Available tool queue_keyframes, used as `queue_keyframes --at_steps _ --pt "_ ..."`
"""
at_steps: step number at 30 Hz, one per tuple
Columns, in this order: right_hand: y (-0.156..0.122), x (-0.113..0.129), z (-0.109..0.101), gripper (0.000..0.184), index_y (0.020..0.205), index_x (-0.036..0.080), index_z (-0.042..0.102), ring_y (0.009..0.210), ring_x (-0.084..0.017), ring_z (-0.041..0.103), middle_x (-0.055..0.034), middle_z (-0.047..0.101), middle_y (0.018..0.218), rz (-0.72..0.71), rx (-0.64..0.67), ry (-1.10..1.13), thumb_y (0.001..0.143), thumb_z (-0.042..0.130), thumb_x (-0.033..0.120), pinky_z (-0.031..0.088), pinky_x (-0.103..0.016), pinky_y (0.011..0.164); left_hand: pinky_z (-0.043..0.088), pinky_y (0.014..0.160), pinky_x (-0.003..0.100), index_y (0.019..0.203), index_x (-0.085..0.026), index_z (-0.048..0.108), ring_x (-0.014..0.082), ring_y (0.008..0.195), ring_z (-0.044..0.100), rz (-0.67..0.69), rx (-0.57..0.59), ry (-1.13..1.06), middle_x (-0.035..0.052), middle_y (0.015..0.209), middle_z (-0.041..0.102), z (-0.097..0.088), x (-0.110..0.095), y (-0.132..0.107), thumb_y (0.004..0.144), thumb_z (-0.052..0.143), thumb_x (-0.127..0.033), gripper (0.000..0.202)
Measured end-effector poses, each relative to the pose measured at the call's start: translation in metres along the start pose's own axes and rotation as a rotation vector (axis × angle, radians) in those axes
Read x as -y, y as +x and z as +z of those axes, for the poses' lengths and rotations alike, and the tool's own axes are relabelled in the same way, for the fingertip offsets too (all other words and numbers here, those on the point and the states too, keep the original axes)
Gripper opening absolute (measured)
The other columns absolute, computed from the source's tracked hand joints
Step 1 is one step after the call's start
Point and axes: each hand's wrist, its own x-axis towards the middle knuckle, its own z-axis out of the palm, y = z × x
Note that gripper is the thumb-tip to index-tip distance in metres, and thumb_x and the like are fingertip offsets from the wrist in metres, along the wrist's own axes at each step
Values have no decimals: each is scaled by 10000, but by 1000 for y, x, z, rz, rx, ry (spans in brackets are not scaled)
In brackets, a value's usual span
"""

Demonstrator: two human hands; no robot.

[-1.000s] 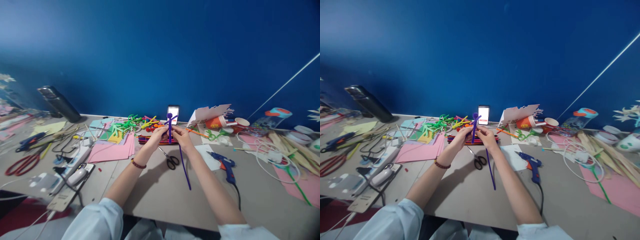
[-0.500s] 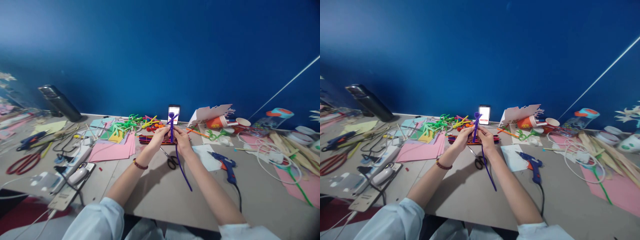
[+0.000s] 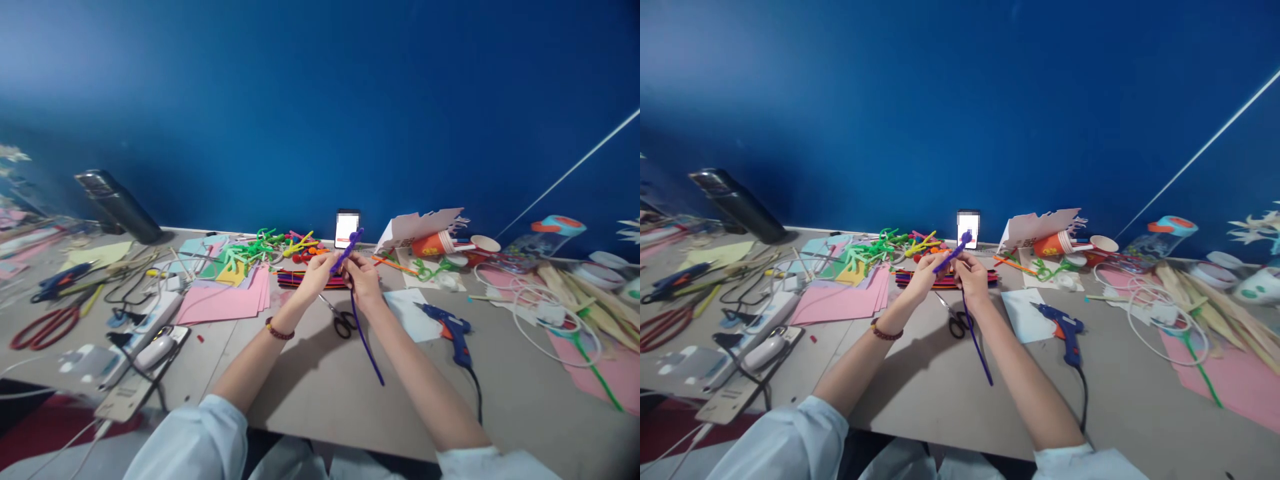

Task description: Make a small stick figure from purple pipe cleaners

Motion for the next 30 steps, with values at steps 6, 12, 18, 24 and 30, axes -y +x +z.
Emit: queue_keyframes --at_steps 6,12,18,24,30 --pt "4 3 -2 301 723 170 633 385 -46 366 64 481 475 21 -39 -30 547 746 386 222 -176 339 245 451 219 577 -160 492 74 464 313 47 52 95 -47 484 353 -3 -2 0 743 533 -541 417" --pt "4 7 -1 326 694 170 619 394 -46 367 58 486 503 44 -23 -25 526 753 414 222 -191 352 292 506 226 632 -158 544 99 519 372 107 54 176 -23 532 418 -4 -5 0 781 509 -483 359" --pt "-3 7 5 312 703 175 610 383 -47 316 61 473 484 -56 -116 -61 566 730 429 221 -203 357 305 548 235 625 -156 582 118 570 411 240 40 375 2 587 498 -6 -8 -2 810 502 -370 294" --pt "2 3 -4 270 783 184 606 468 -84 427 25 553 600 -186 -89 -286 689 634 436 332 -220 439 333 531 226 703 -148 659 123 605 487 139 94 351 30 670 606 -14 -3 5 738 585 -289 164" --pt "4 22 -15 136 803 189 613 784 -170 567 -43 622 821 -558 128 -787 813 515 283 436 -288 712 418 634 235 776 -146 688 130 677 555 4 16 54 44 739 652 -21 -4 9 694 648 -341 215"
